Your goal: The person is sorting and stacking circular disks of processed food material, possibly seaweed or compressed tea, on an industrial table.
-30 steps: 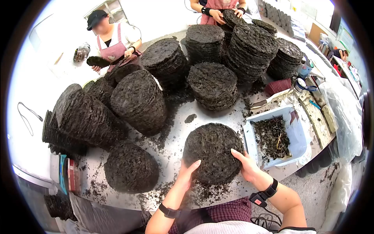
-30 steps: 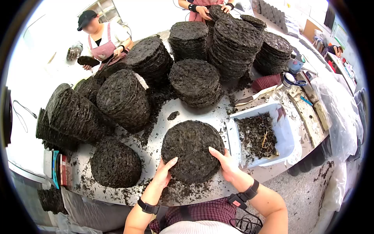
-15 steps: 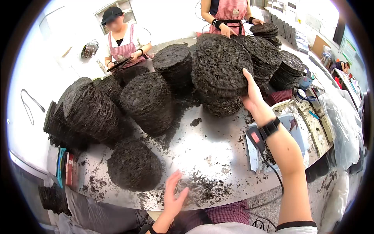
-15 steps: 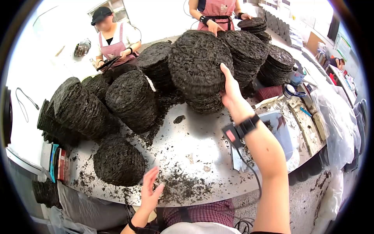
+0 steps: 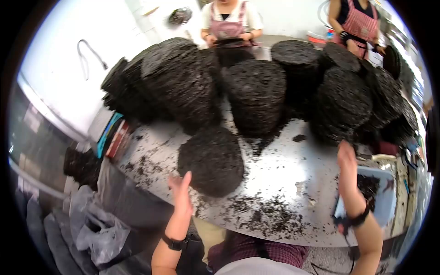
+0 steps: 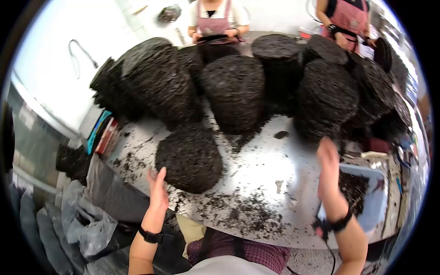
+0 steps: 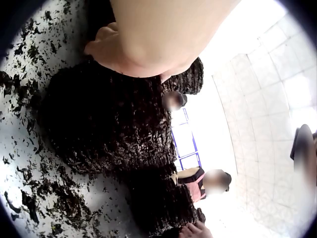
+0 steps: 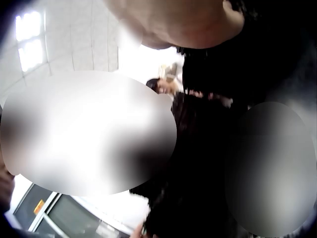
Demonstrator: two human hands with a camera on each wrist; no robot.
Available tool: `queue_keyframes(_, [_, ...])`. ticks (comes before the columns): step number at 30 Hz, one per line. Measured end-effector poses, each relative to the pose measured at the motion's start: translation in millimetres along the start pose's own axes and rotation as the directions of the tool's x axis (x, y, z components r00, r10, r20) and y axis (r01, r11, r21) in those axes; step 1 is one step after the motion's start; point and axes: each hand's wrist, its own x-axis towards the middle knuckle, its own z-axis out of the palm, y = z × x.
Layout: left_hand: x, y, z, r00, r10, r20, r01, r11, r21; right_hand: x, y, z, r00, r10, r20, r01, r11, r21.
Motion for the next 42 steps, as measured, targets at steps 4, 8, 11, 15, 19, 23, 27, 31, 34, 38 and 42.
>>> queue_keyframes(4, [9.9, 10.6, -3.3, 0.959, -0.207, 0.193, 0.216, 0.976, -0.022, -109.1, 3.6, 51.5, 0.307, 0.239, 0.921, -0.16, 0.967, -0.197])
queue_keyframes(8, [19.6, 19.4, 3.5, 0.914, -0.304, 0.269, 0.325, 0.945, -0.033, -157.7, 88.0, 94.3, -0.287, 0.217, 0.933, -0.315, 0.898, -0.306])
queue_keyframes(11, [26.8, 18.1, -2.4, 0.912, -0.306, 0.274, 0.328, 0.944, -0.038, -91.3, 60.7, 108.4, 0.116, 0.368, 0.923, -0.496, 0.826, -0.267])
queue_keyframes(15, [19.1, 26.7, 3.8, 0.943, -0.181, 0.281, 0.191, 0.981, -0.01, -51.7, 42.2, 109.7, 0.841, -0.051, 0.538, 0.161, 0.974, -0.159])
queue_keyframes(19, [0.2, 29.3, 17.5, 0.963, -0.007, 0.27, -0.001, 1.0, 0.029, -77.5, -36.8, 131.3, 0.695, -0.403, 0.596, 0.597, 0.786, -0.164])
queue_keyframes(23, [-38.1, 50.6, 38.8, 0.903, 0.107, 0.416, -0.105, 0.994, -0.026, -92.4, -56.9, 151.7, 0.693, -0.424, 0.584, 0.542, 0.84, -0.033])
queue_keyframes(27, [-91.4, 45.4, 62.4, 0.705, 0.445, 0.553, -0.425, 0.888, -0.173, -103.0, -57.2, 139.2, 0.771, -0.391, 0.503, 0.427, 0.903, 0.047])
queue_keyframes(31, [-111.0, 20.3, 79.2, 0.66, 0.136, 0.739, -0.103, 0.991, -0.09, -115.3, -37.5, 111.9, 0.852, -0.274, 0.446, 0.311, 0.95, -0.012])
queue_keyframes(34, [-113.1, -5.6, 89.4, 0.644, -0.069, 0.762, 0.052, 0.998, 0.047, -126.2, -20.0, 99.3, 0.887, -0.16, 0.432, 0.212, 0.974, -0.075])
queue_keyframes(38, [-112.8, -24.1, 86.7, 0.607, -0.177, 0.775, 0.089, 0.984, 0.155, -128.5, -5.1, 86.2, 0.876, -0.146, 0.459, 0.142, 0.989, 0.043])
queue_keyframes(42, [-120.0, -25.8, 88.4, 0.625, -0.126, 0.77, 0.036, 0.991, 0.133, -128.2, -8.4, 80.7, 0.893, -0.053, 0.447, 0.005, 0.994, 0.109])
